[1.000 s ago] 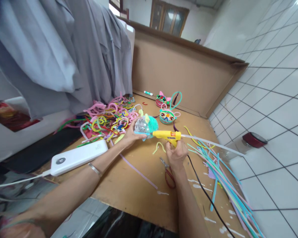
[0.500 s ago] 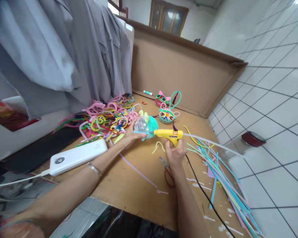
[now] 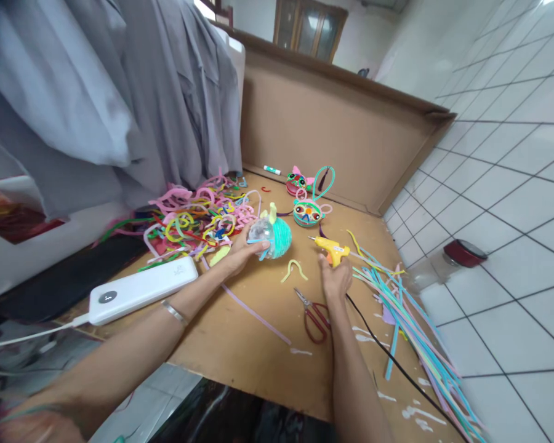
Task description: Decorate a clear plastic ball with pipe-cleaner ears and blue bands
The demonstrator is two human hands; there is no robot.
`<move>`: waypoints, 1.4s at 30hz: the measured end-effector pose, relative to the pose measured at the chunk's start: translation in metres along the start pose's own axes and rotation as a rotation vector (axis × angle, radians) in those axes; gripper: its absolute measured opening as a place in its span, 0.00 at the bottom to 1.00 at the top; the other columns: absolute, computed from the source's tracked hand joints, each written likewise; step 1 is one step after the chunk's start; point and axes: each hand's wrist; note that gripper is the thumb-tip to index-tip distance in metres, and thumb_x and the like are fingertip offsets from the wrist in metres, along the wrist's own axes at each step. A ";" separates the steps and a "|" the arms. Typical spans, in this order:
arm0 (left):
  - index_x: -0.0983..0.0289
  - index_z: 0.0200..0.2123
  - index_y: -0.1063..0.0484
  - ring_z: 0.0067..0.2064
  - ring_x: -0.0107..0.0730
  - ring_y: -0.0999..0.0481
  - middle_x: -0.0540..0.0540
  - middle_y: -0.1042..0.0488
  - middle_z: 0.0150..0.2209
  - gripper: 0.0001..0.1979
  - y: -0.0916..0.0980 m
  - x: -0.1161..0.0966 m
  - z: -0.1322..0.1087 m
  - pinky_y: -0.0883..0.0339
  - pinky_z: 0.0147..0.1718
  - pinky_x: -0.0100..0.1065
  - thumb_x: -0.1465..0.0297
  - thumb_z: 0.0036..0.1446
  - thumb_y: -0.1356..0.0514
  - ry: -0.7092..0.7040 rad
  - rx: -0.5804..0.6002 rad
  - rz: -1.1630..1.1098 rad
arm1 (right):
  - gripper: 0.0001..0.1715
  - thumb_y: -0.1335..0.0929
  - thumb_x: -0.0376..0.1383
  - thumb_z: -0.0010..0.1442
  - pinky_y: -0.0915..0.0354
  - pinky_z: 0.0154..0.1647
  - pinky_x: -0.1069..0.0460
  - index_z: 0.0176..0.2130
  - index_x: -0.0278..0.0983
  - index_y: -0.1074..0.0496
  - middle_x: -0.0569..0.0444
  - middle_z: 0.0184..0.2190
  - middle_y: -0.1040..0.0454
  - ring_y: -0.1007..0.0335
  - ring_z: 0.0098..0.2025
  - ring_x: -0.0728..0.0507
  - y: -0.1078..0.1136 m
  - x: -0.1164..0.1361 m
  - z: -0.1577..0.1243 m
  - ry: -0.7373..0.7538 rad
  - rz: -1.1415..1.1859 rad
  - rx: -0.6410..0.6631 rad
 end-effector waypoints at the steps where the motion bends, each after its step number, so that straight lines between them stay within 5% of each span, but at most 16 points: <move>1: 0.61 0.56 0.36 0.53 0.43 0.28 0.58 0.28 0.52 0.45 -0.001 -0.001 -0.001 0.34 0.53 0.40 0.60 0.33 0.26 0.003 0.009 0.011 | 0.32 0.31 0.55 0.51 0.35 0.45 0.43 0.43 0.31 0.27 0.35 0.42 0.22 0.28 0.45 0.31 -0.001 -0.002 0.000 -0.001 -0.051 0.030; 8: 0.62 0.57 0.38 0.51 0.41 0.28 0.57 0.28 0.51 0.46 -0.002 0.000 -0.002 0.33 0.52 0.40 0.59 0.33 0.26 0.001 0.019 0.156 | 0.34 0.32 0.53 0.58 0.35 0.48 0.42 0.51 0.29 0.29 0.32 0.49 0.25 0.28 0.51 0.28 0.000 -0.004 -0.003 -0.048 -0.313 0.154; 12: 0.63 0.57 0.39 0.54 0.43 0.29 0.59 0.30 0.54 0.47 -0.001 0.001 -0.002 0.35 0.55 0.41 0.59 0.33 0.27 -0.012 0.036 0.246 | 0.35 0.34 0.54 0.58 0.39 0.52 0.36 0.48 0.26 0.28 0.27 0.48 0.27 0.32 0.54 0.24 0.002 -0.004 -0.004 0.013 -0.349 0.076; 16: 0.62 0.58 0.40 0.56 0.45 0.29 0.60 0.30 0.55 0.46 -0.003 0.000 -0.005 0.37 0.58 0.44 0.59 0.34 0.27 -0.021 0.046 0.375 | 0.30 0.32 0.51 0.55 0.40 0.55 0.34 0.48 0.31 0.30 0.33 0.50 0.29 0.35 0.55 0.28 0.002 0.008 -0.010 0.158 0.028 -0.009; 20: 0.63 0.58 0.40 0.56 0.46 0.28 0.60 0.30 0.56 0.46 -0.006 -0.004 -0.008 0.37 0.59 0.44 0.60 0.35 0.28 -0.044 0.065 0.462 | 0.31 0.28 0.52 0.50 0.34 0.50 0.42 0.49 0.40 0.33 0.46 0.48 0.29 0.31 0.49 0.38 -0.006 0.029 -0.027 0.183 0.740 0.321; 23: 0.64 0.59 0.41 0.57 0.47 0.28 0.61 0.30 0.57 0.46 -0.007 -0.006 -0.010 0.37 0.59 0.44 0.60 0.36 0.29 -0.054 0.079 0.522 | 0.34 0.24 0.50 0.46 0.34 0.51 0.44 0.49 0.43 0.34 0.49 0.50 0.29 0.31 0.51 0.40 -0.010 0.040 -0.040 0.164 0.947 0.470; 42: 0.64 0.60 0.41 0.58 0.46 0.29 0.62 0.32 0.58 0.46 -0.010 -0.007 -0.014 0.36 0.58 0.44 0.63 0.36 0.28 -0.098 0.105 0.672 | 0.34 0.24 0.47 0.42 0.34 0.46 0.45 0.45 0.43 0.36 0.49 0.48 0.29 0.31 0.49 0.39 -0.012 0.044 -0.047 0.130 0.930 0.480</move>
Point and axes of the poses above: each hand's wrist, its own z-axis towards the middle knuckle, its own y-axis out of the back of the hand, x = y × z
